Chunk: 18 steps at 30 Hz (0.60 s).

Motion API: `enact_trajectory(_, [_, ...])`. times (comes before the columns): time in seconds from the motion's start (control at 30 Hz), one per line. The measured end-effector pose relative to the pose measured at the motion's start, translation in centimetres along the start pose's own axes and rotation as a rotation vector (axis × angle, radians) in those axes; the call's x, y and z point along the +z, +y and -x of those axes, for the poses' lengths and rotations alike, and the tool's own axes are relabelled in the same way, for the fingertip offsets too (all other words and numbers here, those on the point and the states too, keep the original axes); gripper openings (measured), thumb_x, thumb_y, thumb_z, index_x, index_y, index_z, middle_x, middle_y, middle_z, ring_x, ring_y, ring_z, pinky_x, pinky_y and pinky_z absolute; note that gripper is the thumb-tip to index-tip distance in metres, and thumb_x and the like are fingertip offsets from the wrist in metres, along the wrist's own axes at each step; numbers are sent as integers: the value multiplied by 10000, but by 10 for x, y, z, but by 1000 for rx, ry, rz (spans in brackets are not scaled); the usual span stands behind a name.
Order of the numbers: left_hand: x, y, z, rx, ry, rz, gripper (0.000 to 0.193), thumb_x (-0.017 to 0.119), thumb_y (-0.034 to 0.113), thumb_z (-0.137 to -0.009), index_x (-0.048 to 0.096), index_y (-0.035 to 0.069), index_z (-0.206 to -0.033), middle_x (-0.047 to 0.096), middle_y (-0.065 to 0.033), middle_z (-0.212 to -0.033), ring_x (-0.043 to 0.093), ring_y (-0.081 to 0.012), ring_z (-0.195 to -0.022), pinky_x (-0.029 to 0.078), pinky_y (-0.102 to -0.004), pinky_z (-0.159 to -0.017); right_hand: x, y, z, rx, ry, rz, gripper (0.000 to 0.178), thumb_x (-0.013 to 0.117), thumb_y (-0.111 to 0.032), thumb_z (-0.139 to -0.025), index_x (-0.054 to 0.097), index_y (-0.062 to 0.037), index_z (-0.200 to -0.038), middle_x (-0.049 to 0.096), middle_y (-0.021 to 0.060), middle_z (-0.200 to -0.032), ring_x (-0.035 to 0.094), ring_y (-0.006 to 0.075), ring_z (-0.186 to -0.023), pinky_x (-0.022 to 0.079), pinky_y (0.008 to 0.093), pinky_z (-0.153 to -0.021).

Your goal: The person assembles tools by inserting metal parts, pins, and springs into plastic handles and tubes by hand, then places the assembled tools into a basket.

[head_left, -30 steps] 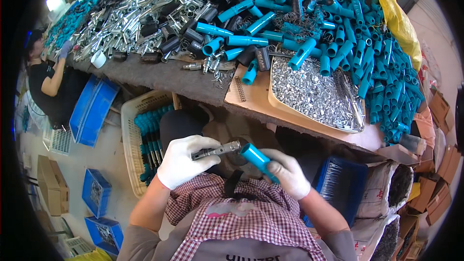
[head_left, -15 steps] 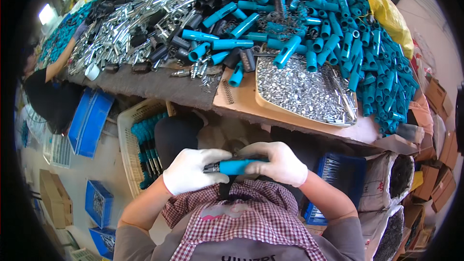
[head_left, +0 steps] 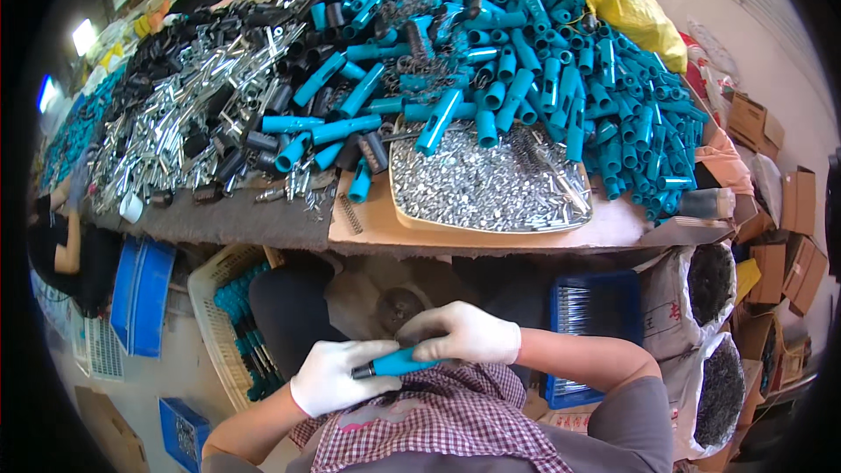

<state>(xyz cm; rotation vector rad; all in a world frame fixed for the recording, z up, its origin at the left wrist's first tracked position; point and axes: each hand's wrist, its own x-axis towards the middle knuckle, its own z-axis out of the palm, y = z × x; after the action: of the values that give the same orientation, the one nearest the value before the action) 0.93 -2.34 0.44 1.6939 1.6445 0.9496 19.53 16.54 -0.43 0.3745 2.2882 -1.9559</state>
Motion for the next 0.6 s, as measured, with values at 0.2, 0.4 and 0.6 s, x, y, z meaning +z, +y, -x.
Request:
enact_trajectory(0.2, [6,6,-11,78,25,-121,552,878,324,-716,702,68,-1173,740,-142,-929,738,-296,-775,596,-348,-696,4,-5,-2,-77,83,100,543,721,-311,-839,641,65,-1222,693,239,-1132,675,324,-1051,508,372,-933])
enact_trajectory(0.4, [24,9,-25,70,23,-145,505,892,242,-679,705,46,-1105,699,-146,-829,715,-314,-742,570,-370,-669,1,-24,-4,-59,61,218,618,733,-325,-810,606,61,-1276,680,253,-1159,677,334,-1069,509,379,-949])
enact_trajectory(0.6, [24,18,-35,76,121,-162,483,882,201,-641,722,46,-1069,699,-157,-827,703,-319,-723,556,-350,-648,-78,-44,32,-270,522,814,173,658,-213,-857,718,-71,-935,676,135,-950,658,335,-935,529,430,-840])
